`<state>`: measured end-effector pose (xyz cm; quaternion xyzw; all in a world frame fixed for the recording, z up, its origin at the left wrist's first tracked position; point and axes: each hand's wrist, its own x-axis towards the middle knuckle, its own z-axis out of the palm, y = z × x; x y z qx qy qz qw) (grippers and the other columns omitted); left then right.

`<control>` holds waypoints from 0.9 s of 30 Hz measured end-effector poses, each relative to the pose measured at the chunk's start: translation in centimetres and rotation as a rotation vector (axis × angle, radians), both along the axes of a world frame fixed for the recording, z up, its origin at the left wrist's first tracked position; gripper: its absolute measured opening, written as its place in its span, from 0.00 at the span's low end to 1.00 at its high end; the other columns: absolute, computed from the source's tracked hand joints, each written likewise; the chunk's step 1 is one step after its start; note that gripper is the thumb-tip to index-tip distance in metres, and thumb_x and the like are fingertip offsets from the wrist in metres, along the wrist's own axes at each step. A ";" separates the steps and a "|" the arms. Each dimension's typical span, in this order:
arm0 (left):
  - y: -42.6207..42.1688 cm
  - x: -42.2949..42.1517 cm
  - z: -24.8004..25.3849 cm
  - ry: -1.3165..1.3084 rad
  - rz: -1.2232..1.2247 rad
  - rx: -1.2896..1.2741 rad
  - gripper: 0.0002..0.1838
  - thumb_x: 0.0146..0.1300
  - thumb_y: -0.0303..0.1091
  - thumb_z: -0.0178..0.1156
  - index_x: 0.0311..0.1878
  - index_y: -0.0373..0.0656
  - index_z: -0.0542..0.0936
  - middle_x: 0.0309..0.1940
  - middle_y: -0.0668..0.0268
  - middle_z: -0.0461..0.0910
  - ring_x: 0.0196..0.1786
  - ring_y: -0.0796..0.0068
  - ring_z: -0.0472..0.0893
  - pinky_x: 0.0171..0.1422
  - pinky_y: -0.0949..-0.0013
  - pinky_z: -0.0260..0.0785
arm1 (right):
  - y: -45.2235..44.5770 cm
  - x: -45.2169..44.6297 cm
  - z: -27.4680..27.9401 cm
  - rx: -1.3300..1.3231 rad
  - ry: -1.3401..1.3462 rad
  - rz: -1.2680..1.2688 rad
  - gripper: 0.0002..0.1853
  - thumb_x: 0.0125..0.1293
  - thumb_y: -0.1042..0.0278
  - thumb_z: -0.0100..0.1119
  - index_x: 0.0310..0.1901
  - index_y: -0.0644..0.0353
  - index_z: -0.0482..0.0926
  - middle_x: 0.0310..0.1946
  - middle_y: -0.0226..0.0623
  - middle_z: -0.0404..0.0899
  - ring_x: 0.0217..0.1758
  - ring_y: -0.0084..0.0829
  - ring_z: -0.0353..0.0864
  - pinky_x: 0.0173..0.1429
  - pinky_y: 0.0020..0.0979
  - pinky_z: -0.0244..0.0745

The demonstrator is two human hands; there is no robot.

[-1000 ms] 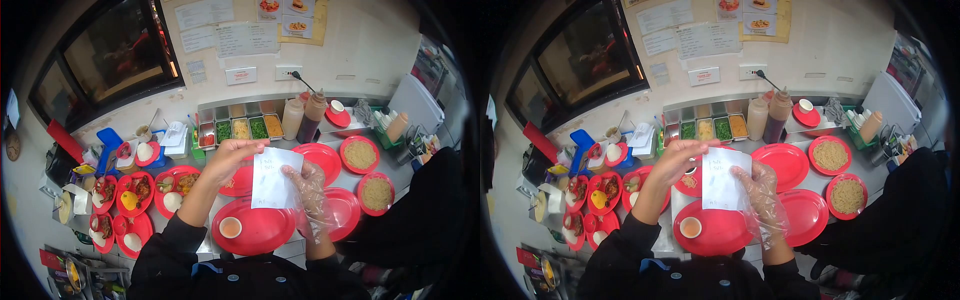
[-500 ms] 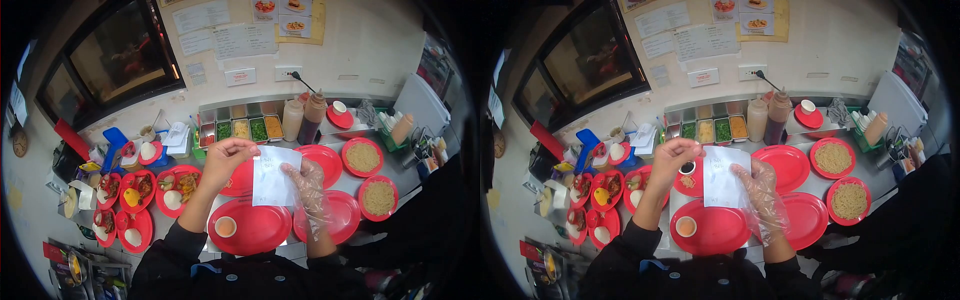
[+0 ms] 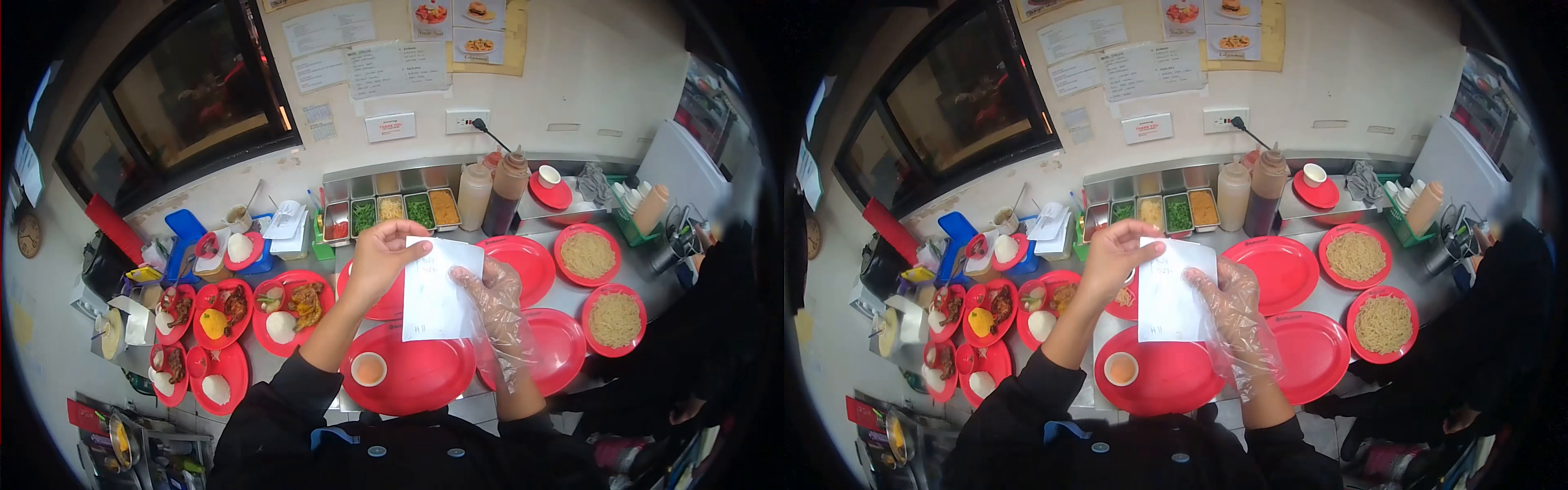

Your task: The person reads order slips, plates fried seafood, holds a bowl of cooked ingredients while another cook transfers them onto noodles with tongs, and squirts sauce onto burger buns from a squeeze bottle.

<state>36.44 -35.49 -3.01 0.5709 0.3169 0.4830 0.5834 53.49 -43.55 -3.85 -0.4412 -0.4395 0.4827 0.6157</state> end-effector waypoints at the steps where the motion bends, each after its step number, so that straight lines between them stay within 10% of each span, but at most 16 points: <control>1: -0.2 0.2 0.2 -0.001 0.000 0.007 0.14 0.51 0.21 0.69 0.42 0.37 0.78 0.55 0.56 0.71 0.41 0.77 0.79 0.46 0.78 0.72 | 0.0 0.0 0.0 0.007 -0.001 0.000 0.12 0.60 0.74 0.63 0.44 0.69 0.80 0.33 0.35 0.83 0.33 0.20 0.80 0.37 0.23 0.75; 7: -1.1 1.0 1.7 0.273 0.321 0.615 0.09 0.51 0.21 0.68 0.36 0.36 0.79 0.49 0.60 0.71 0.41 0.80 0.77 0.38 0.79 0.75 | 0.5 0.6 0.5 0.068 -0.036 -0.017 0.12 0.60 0.72 0.63 0.45 0.68 0.80 0.32 0.33 0.82 0.31 0.19 0.79 0.35 0.23 0.74; 19: -1.2 1.4 9.9 0.437 0.205 0.776 0.07 0.59 0.26 0.63 0.39 0.34 0.81 0.34 0.65 0.80 0.33 0.84 0.76 0.37 0.79 0.69 | 1.8 5.0 8.8 0.409 -0.800 -0.126 0.10 0.59 0.70 0.65 0.40 0.65 0.83 0.30 0.34 0.84 0.31 0.18 0.78 0.36 0.24 0.73; 22: -1.3 1.9 11.6 0.366 0.432 0.612 0.06 0.60 0.25 0.61 0.40 0.33 0.81 0.29 0.70 0.81 0.33 0.82 0.77 0.38 0.78 0.70 | 1.9 5.9 11.0 0.324 -0.058 0.242 0.15 0.56 0.72 0.68 0.42 0.73 0.79 0.35 0.37 0.83 0.36 0.23 0.80 0.41 0.26 0.75; 27: -2.1 3.2 15.5 0.060 0.453 0.691 0.14 0.61 0.26 0.60 0.51 0.35 0.77 0.41 0.66 0.79 0.43 0.79 0.78 0.47 0.76 0.70 | 4.9 6.6 13.5 0.311 0.138 0.158 0.18 0.52 0.67 0.71 0.41 0.68 0.78 0.36 0.36 0.81 0.40 0.25 0.79 0.50 0.29 0.71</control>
